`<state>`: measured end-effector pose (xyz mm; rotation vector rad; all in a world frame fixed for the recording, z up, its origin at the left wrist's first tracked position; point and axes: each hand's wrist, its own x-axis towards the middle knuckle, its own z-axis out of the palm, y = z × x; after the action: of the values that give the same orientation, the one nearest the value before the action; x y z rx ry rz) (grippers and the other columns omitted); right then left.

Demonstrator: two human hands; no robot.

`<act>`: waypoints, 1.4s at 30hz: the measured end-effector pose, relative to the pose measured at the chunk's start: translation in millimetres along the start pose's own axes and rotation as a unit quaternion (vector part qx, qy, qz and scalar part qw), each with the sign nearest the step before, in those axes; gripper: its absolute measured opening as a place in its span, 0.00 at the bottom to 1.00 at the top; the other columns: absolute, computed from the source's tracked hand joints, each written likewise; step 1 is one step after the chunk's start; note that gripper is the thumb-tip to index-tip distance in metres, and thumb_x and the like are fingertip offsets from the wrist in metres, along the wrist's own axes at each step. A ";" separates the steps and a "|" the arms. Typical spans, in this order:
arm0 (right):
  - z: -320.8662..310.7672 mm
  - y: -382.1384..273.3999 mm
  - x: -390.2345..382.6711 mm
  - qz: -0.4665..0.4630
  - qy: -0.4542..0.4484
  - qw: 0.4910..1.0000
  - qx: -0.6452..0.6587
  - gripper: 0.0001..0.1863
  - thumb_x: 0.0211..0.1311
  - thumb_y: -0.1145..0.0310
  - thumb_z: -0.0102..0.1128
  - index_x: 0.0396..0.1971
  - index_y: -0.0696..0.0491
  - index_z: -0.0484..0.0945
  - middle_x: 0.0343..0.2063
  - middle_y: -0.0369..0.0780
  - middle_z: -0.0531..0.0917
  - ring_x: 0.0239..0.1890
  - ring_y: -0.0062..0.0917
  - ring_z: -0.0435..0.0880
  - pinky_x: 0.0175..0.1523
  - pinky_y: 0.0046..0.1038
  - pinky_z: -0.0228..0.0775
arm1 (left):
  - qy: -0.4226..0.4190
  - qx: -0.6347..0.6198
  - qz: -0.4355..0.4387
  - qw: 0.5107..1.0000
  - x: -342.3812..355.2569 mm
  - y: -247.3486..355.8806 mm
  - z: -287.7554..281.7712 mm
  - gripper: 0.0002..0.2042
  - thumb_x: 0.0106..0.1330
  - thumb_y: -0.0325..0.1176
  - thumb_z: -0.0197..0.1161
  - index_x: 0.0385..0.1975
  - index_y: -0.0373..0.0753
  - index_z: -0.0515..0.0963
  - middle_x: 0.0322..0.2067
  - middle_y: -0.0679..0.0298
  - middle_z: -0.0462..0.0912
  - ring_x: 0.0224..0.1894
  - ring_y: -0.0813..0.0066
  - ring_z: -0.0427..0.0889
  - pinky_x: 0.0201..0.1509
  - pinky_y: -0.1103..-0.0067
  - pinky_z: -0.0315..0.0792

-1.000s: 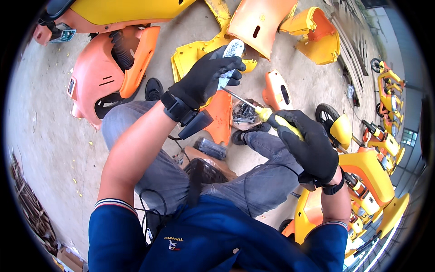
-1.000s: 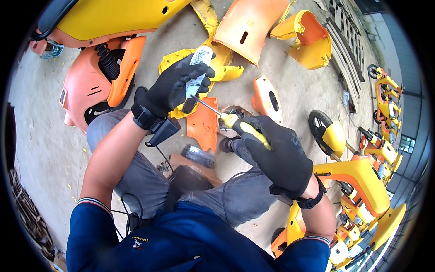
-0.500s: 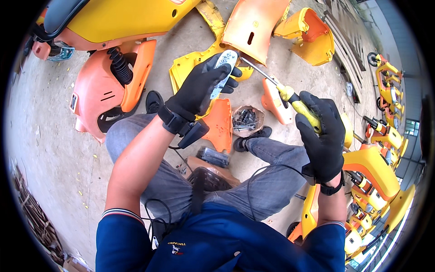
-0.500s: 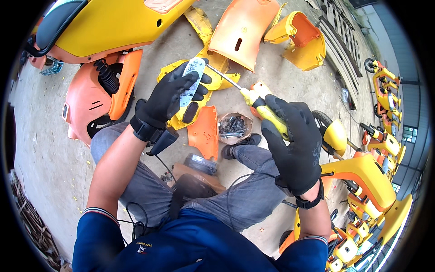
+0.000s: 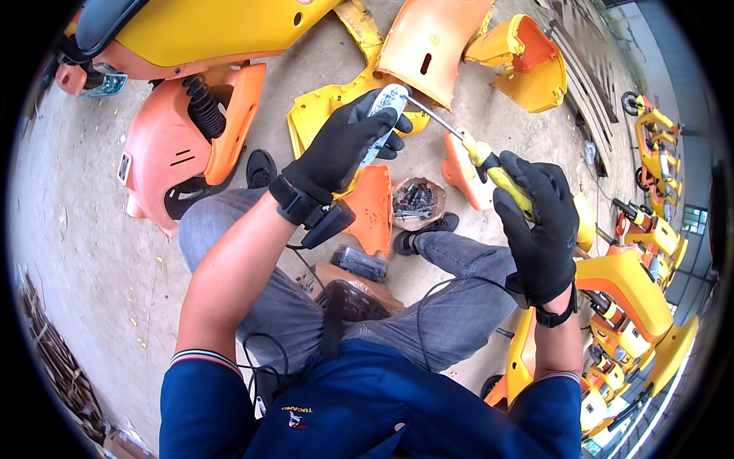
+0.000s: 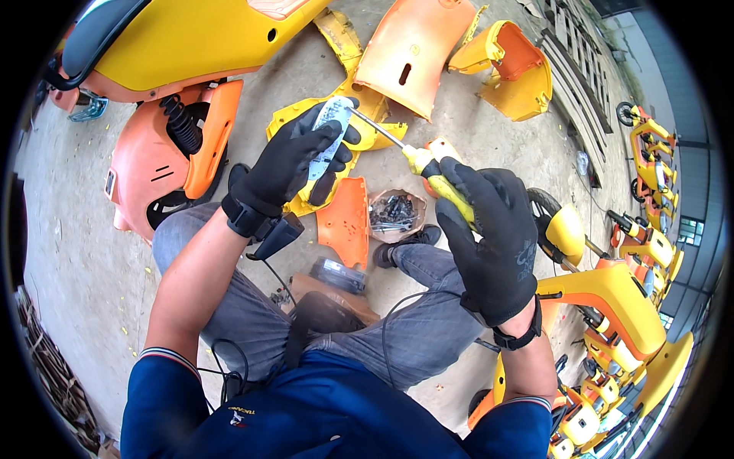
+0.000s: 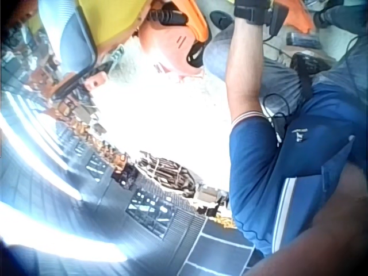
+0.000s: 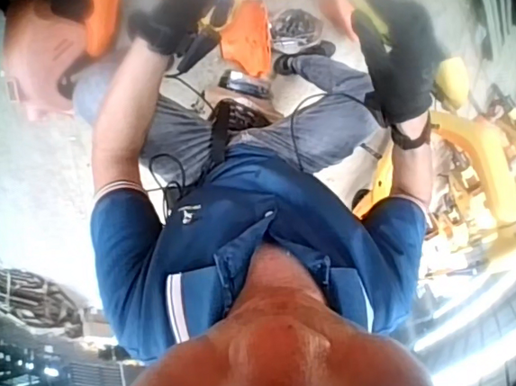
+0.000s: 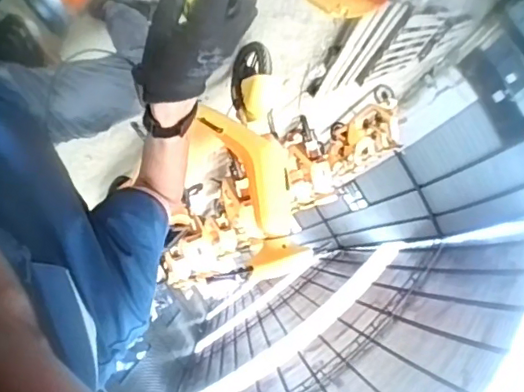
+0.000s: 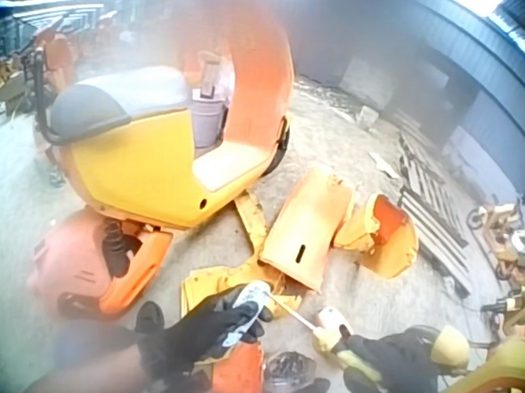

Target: The person sits on the floor and uses a screwdriver to remove screws from a white plastic scooter component. They carefully unscrew fasteners and separate the plastic casing, placing the removed screws into a small container nearby.

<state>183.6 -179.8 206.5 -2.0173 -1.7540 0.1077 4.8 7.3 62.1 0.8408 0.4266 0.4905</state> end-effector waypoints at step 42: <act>6.0 -8.8 -1.7 0.069 -0.041 0.991 0.110 0.19 0.57 0.78 0.63 0.50 0.60 0.75 0.37 0.47 0.79 0.40 0.39 0.82 0.49 0.33 0.73 | 0.047 0.176 0.043 0.982 -5.8 -2.8 7.9 0.21 0.70 0.33 0.56 0.62 0.34 0.70 0.35 0.66 0.81 0.33 0.83 0.78 0.38 0.85 0.73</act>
<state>173.2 -179.1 204.2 -1.9932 -1.5717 0.4162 5.0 -2.3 65.6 1.1852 0.5765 0.5449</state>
